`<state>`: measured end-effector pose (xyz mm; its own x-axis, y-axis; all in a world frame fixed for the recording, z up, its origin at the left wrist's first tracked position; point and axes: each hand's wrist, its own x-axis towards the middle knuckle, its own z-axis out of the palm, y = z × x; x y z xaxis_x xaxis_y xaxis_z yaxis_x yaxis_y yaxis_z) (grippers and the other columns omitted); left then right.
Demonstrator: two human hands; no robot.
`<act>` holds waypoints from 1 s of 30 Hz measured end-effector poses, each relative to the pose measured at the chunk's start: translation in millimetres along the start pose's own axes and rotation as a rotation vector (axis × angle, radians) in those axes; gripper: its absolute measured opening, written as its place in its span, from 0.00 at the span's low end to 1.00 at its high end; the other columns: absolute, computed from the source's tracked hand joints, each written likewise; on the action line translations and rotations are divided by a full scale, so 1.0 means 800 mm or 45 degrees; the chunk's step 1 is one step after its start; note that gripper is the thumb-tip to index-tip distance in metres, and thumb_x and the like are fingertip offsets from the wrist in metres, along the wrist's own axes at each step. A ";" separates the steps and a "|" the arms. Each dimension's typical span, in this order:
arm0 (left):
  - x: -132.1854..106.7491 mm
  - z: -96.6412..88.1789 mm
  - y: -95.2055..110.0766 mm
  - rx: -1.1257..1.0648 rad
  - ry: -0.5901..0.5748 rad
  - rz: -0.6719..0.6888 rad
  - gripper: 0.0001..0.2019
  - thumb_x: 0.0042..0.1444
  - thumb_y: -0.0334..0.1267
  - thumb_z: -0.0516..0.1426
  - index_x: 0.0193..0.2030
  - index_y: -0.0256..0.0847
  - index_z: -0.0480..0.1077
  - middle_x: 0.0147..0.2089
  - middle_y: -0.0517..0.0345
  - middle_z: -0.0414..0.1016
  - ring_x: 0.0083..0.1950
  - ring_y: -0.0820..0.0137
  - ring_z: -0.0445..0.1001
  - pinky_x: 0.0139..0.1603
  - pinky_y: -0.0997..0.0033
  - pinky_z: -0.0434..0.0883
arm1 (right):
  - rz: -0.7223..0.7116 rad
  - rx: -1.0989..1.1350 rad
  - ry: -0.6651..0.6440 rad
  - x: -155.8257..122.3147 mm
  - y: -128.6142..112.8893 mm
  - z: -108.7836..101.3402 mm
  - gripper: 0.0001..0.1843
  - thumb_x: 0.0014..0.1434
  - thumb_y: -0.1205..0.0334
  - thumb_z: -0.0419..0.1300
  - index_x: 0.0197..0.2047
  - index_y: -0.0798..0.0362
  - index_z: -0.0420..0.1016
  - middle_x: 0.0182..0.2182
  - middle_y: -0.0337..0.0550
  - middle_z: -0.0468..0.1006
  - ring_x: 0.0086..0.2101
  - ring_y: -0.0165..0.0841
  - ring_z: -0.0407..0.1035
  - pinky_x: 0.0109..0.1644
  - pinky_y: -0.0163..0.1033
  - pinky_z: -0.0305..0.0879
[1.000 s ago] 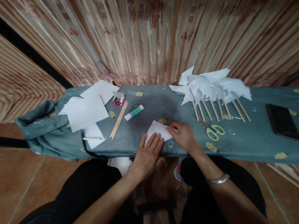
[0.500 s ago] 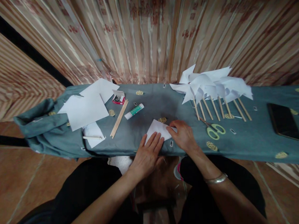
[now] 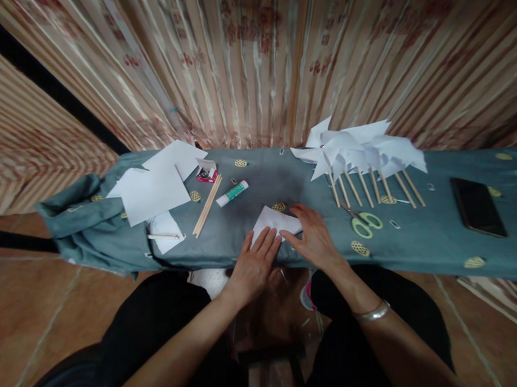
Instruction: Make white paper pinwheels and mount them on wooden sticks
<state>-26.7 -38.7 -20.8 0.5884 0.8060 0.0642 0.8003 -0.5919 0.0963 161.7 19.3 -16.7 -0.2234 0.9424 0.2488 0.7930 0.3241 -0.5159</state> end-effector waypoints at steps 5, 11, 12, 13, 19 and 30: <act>-0.001 0.002 0.001 0.010 0.001 -0.010 0.34 0.60 0.44 0.54 0.69 0.34 0.48 0.72 0.42 0.50 0.73 0.56 0.46 0.69 0.46 0.47 | 0.067 -0.041 -0.009 -0.016 0.002 0.000 0.34 0.56 0.48 0.59 0.61 0.57 0.62 0.61 0.61 0.62 0.60 0.51 0.57 0.60 0.57 0.56; -0.001 0.003 0.003 0.069 -0.009 -0.017 0.35 0.60 0.44 0.54 0.70 0.33 0.47 0.72 0.40 0.50 0.73 0.56 0.45 0.69 0.46 0.47 | 0.083 -0.046 -0.004 -0.015 0.006 0.004 0.33 0.57 0.46 0.57 0.61 0.57 0.63 0.62 0.63 0.62 0.60 0.52 0.58 0.59 0.59 0.57; -0.002 0.003 0.003 0.075 -0.010 -0.018 0.36 0.59 0.45 0.55 0.70 0.33 0.46 0.72 0.39 0.50 0.73 0.56 0.45 0.69 0.46 0.47 | 0.080 -0.048 -0.005 -0.015 0.007 0.005 0.33 0.58 0.46 0.57 0.61 0.57 0.63 0.62 0.63 0.62 0.60 0.52 0.57 0.59 0.59 0.57; -0.002 0.003 0.004 0.081 -0.009 -0.018 0.36 0.59 0.45 0.55 0.70 0.32 0.46 0.72 0.39 0.50 0.73 0.56 0.45 0.69 0.46 0.47 | 0.080 -0.051 -0.007 -0.015 0.007 0.006 0.33 0.58 0.46 0.56 0.61 0.56 0.63 0.62 0.62 0.62 0.60 0.52 0.57 0.59 0.59 0.57; -0.004 0.005 0.003 0.086 0.013 -0.009 0.37 0.58 0.44 0.56 0.70 0.32 0.46 0.72 0.38 0.49 0.73 0.55 0.44 0.69 0.46 0.47 | 0.073 -0.062 0.001 -0.015 0.009 0.007 0.32 0.59 0.46 0.55 0.60 0.58 0.63 0.62 0.63 0.62 0.60 0.52 0.58 0.59 0.59 0.56; -0.006 0.002 -0.001 0.027 0.009 0.002 0.33 0.60 0.39 0.54 0.69 0.32 0.48 0.72 0.40 0.50 0.73 0.56 0.46 0.70 0.47 0.46 | 0.166 -0.057 0.048 -0.022 0.016 0.003 0.29 0.59 0.52 0.55 0.60 0.59 0.64 0.63 0.61 0.60 0.61 0.50 0.57 0.61 0.57 0.55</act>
<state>-29.7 -42.2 -22.9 0.5887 0.8052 0.0711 0.8018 -0.5928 0.0753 174.5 7.1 -30.1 -0.0959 0.9723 0.2131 0.8385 0.1943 -0.5092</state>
